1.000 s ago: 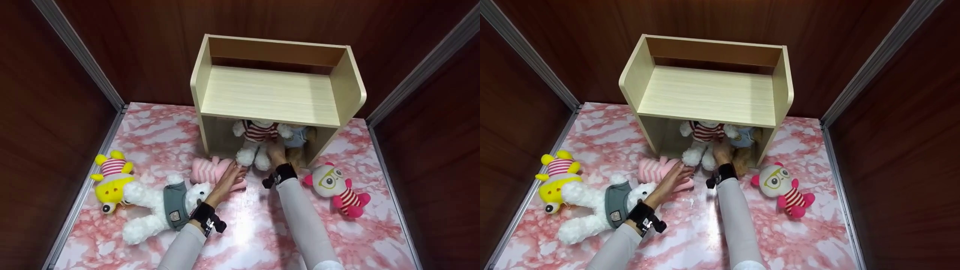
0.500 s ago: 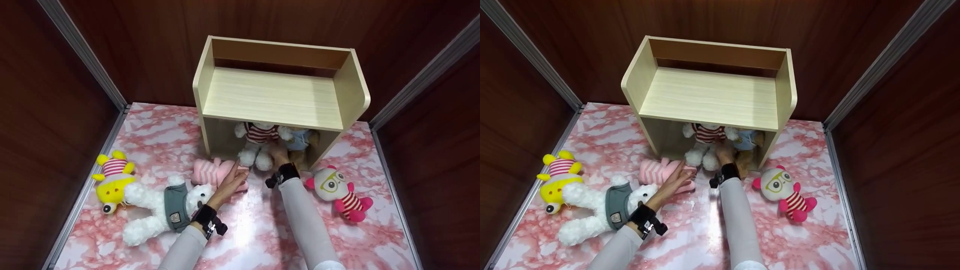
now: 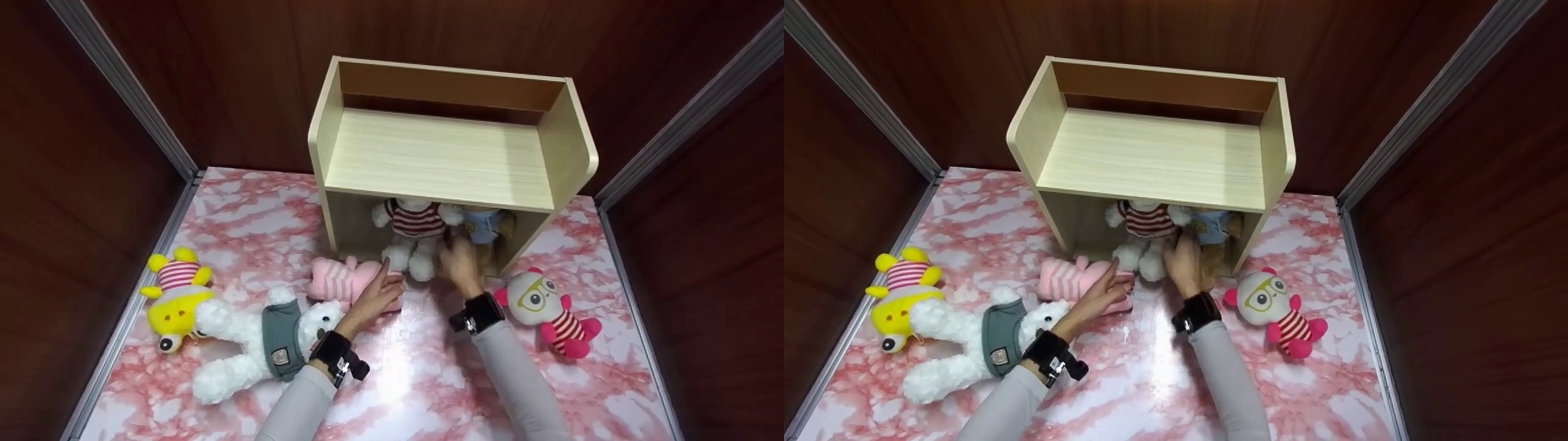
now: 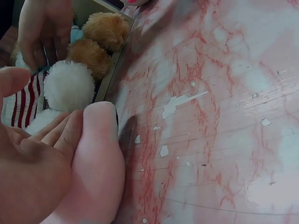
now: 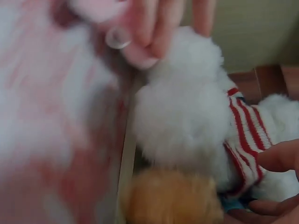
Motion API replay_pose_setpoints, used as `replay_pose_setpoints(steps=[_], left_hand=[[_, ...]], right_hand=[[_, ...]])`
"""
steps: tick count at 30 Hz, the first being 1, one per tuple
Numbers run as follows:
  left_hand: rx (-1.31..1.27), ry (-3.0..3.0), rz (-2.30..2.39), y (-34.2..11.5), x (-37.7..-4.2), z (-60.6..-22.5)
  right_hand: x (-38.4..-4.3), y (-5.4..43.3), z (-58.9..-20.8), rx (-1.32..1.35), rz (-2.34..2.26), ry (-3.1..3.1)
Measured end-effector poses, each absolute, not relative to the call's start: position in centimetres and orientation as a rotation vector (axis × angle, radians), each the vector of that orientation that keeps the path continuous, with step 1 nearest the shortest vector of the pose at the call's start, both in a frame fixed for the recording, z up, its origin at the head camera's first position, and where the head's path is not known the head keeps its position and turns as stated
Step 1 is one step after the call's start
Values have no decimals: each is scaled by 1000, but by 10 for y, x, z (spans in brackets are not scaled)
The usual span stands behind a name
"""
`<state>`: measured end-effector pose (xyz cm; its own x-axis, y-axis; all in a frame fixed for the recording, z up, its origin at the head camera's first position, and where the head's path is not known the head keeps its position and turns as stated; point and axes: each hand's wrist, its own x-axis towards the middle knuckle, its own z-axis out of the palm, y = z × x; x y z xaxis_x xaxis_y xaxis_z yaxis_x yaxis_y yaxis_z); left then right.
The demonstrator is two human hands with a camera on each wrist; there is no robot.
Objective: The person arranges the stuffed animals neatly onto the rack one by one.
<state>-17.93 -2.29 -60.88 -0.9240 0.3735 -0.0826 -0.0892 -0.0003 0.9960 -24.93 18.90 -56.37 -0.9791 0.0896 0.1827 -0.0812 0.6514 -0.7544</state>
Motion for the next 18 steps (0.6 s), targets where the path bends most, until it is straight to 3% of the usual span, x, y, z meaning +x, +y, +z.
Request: replay_pose_setpoints(steps=[8,18], left_hand=[[272,1970,1984,-24,-179,-611],[288,2113,2009,-29,-167,-591]], right_hand=[[-228,196,-580,810,450,-2595],[-224,204,-600,713,342,-2686]])
